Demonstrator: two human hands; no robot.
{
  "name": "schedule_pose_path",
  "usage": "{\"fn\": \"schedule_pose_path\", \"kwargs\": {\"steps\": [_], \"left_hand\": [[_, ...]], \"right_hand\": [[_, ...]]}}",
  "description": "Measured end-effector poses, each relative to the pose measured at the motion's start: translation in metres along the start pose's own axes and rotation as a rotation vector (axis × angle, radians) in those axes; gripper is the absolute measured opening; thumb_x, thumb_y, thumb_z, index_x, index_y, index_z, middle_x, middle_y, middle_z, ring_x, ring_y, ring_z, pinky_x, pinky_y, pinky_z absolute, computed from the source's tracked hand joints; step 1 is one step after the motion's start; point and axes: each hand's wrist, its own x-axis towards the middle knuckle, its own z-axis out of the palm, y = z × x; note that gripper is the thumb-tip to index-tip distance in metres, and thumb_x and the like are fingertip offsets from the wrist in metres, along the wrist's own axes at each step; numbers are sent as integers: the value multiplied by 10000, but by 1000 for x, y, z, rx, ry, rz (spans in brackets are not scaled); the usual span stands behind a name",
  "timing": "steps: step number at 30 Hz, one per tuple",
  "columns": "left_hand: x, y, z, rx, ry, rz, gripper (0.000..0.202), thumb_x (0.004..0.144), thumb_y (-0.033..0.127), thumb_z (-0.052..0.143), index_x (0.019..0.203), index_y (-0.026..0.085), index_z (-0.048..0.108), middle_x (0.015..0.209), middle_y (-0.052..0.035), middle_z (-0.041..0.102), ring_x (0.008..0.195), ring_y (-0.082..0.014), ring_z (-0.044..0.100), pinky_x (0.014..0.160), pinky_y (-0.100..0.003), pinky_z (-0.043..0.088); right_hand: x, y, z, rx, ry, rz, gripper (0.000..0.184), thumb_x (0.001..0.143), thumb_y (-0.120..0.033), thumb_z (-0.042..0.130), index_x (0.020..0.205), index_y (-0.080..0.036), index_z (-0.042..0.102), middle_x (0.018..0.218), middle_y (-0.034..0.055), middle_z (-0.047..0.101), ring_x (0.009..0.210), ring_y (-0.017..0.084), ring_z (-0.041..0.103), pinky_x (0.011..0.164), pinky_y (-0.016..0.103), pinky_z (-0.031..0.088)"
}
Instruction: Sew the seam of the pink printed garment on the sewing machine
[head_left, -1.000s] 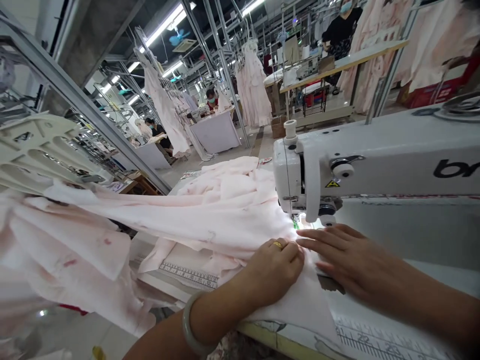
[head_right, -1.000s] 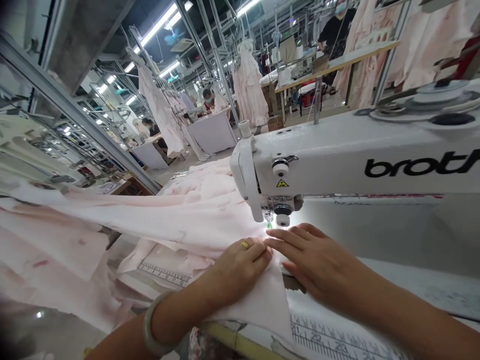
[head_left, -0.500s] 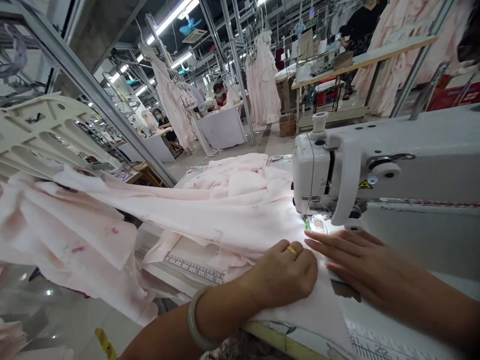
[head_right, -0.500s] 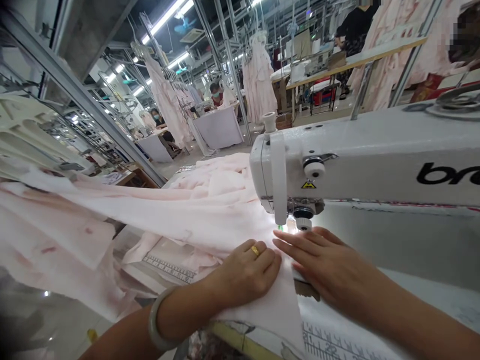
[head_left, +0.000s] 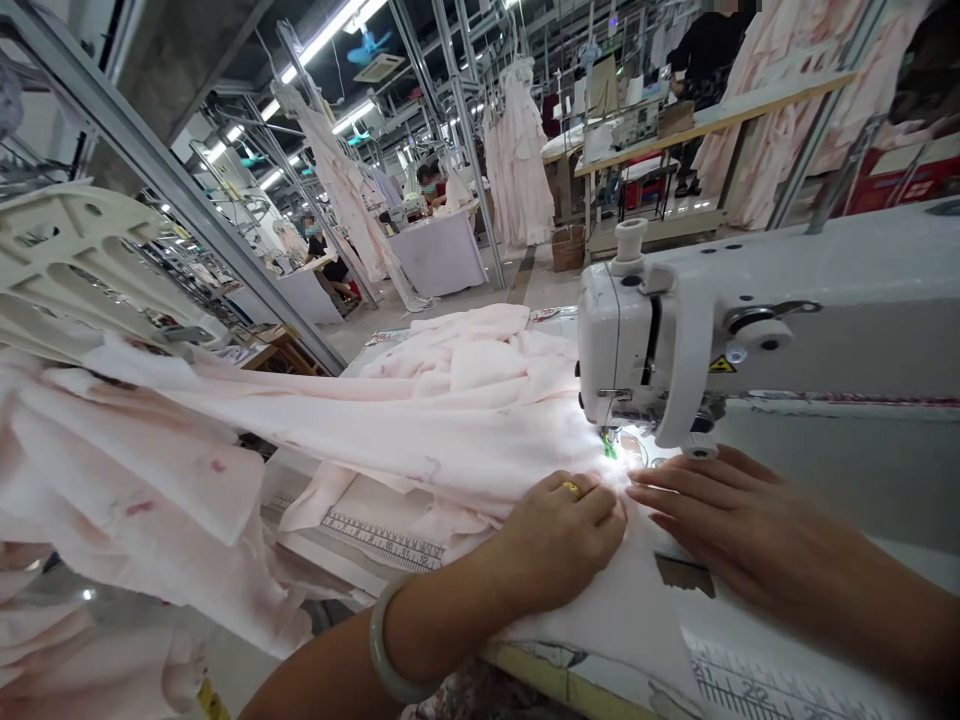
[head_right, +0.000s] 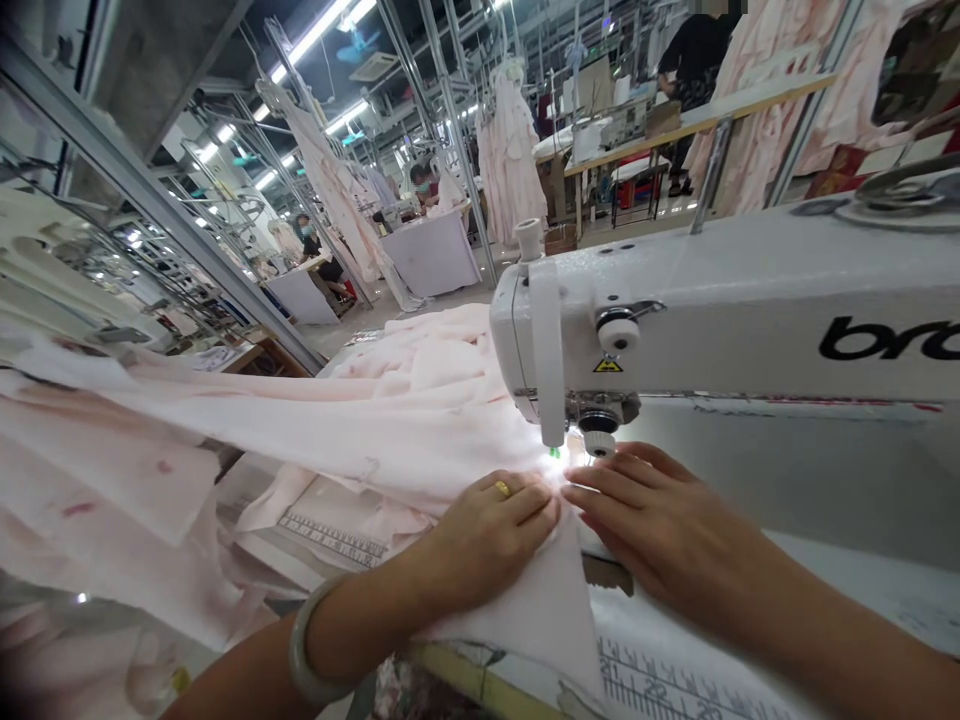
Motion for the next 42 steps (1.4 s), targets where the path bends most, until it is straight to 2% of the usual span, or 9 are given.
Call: {"fn": "schedule_pose_path", "kwargs": {"steps": [5,9,13,17,21,26,30,36,42], "left_hand": [[2,-2,3,-22,3,4,183,1086,107,540,1075,113,723,1071,-99,733,988,-214,702,933,-356,609],[9,-14,11,-20,-46,20,181,1091,111,547,1051,111,724,1058,-94,744,990,-214,710,948,-348,598],[18,-32,17,-50,-98,-4,190,1078,90,540,1101,121,726,1161,-108,762,1094,-225,716,1002,-353,583],[20,-45,15,-227,-96,-55,256,1016,58,559,1198,140,720,1206,-99,773,1125,-234,715,1027,-373,572],[25,-52,9,-552,-45,-264,147,998,119,602,1022,169,739,1055,-69,781,994,-211,713,941,-343,562],[34,-53,0,-894,7,-497,181,994,267,682,836,179,675,921,-34,752,835,-173,678,781,-287,527],[33,-43,5,-735,62,-484,141,1004,287,691,905,188,690,964,-54,765,893,-209,696,833,-335,554],[26,-32,25,-426,134,-386,96,1011,225,705,1089,173,681,1125,-94,753,1052,-249,709,935,-383,597],[23,-31,19,-142,13,-172,133,1063,117,586,1048,177,703,1102,-55,750,1036,-217,670,943,-351,537]], "right_hand": [[0,-1,3,-55,-31,-70,331,1173,-250,421,1352,-242,699,1258,41,807,1054,230,747,940,436,510],[-1,0,6,-98,-6,-25,347,1151,-211,407,1299,-308,706,1198,16,820,1018,264,764,1031,505,441],[-5,2,9,-130,-22,82,333,1168,-281,402,1335,-306,689,1179,66,814,985,310,767,1045,570,415],[-8,4,8,-31,-31,122,302,1173,-323,421,1285,-319,701,1164,43,801,965,295,755,1019,540,451],[-5,3,3,48,-40,131,307,1180,-304,430,1149,-309,735,1112,-3,795,901,244,742,1063,507,445],[-2,-1,3,79,-47,148,328,1196,-318,409,1170,-276,733,1050,-5,779,876,214,735,1080,487,417],[0,-2,4,88,-46,131,326,1192,-321,420,1292,-277,727,1052,12,767,881,220,718,1002,454,453],[0,-3,7,116,-61,113,340,1200,-314,407,1125,-262,735,1086,13,736,915,217,690,1016,451,419],[0,-6,5,110,-89,117,346,1195,-284,388,1116,-263,725,1091,21,734,944,225,672,996,447,415]]}}
